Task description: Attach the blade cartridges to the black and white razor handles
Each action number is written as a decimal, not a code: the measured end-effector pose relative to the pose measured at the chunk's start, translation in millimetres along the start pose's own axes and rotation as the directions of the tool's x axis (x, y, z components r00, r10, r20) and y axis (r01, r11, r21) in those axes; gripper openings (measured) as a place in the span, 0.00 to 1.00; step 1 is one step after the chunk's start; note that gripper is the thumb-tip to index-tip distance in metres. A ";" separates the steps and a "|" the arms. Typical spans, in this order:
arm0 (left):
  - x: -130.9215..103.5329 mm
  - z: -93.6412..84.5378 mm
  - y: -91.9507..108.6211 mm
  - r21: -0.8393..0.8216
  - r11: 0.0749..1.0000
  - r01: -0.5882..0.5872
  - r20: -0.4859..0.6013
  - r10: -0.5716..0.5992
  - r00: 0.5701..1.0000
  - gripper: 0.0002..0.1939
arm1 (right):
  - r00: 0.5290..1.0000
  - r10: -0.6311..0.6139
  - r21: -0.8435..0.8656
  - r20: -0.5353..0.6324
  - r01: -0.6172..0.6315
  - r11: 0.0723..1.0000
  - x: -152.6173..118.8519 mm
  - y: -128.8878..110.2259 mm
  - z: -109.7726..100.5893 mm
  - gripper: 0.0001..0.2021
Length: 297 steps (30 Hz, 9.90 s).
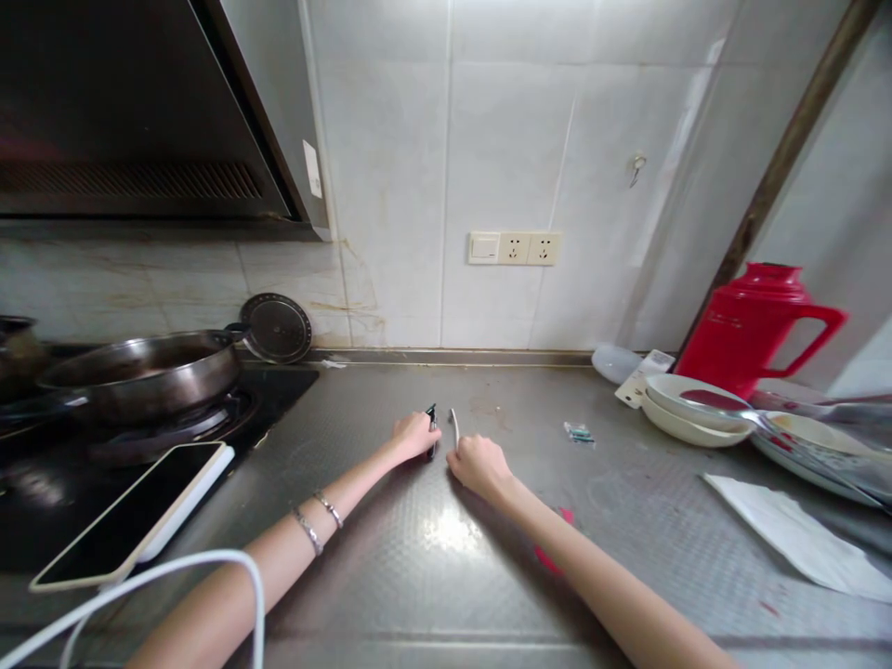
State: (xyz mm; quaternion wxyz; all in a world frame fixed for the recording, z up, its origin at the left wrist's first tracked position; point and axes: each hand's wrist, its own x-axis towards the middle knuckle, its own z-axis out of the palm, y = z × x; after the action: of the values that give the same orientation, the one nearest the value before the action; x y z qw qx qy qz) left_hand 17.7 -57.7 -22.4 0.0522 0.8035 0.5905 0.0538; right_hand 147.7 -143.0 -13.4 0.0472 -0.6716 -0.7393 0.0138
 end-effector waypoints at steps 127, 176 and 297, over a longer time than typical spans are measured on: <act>27.1 -3.6 -91.6 -0.051 0.986 0.161 -0.209 -0.168 0.963 0.14 | 0.961 0.206 -0.048 -0.185 -0.218 0.975 50.2 169.7 20.5 0.20; 13.6 -10.9 8.1 0.024 0.999 0.047 -0.079 -0.045 0.996 0.23 | 0.962 0.230 -0.049 -0.148 -0.240 0.970 51.6 171.1 22.0 0.21; 31.2 -2.4 -9.3 -0.747 0.515 -0.420 -0.575 -0.184 0.797 0.21 | 0.994 -0.027 0.987 -0.107 0.109 0.120 111.6 6.3 -42.3 0.16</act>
State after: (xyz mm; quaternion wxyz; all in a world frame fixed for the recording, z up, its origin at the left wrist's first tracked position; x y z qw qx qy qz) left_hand 17.8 -25.1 -20.7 0.2465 0.6541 0.4120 0.5844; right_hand 147.2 -33.2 33.9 0.5034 -0.4378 -0.5726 0.4765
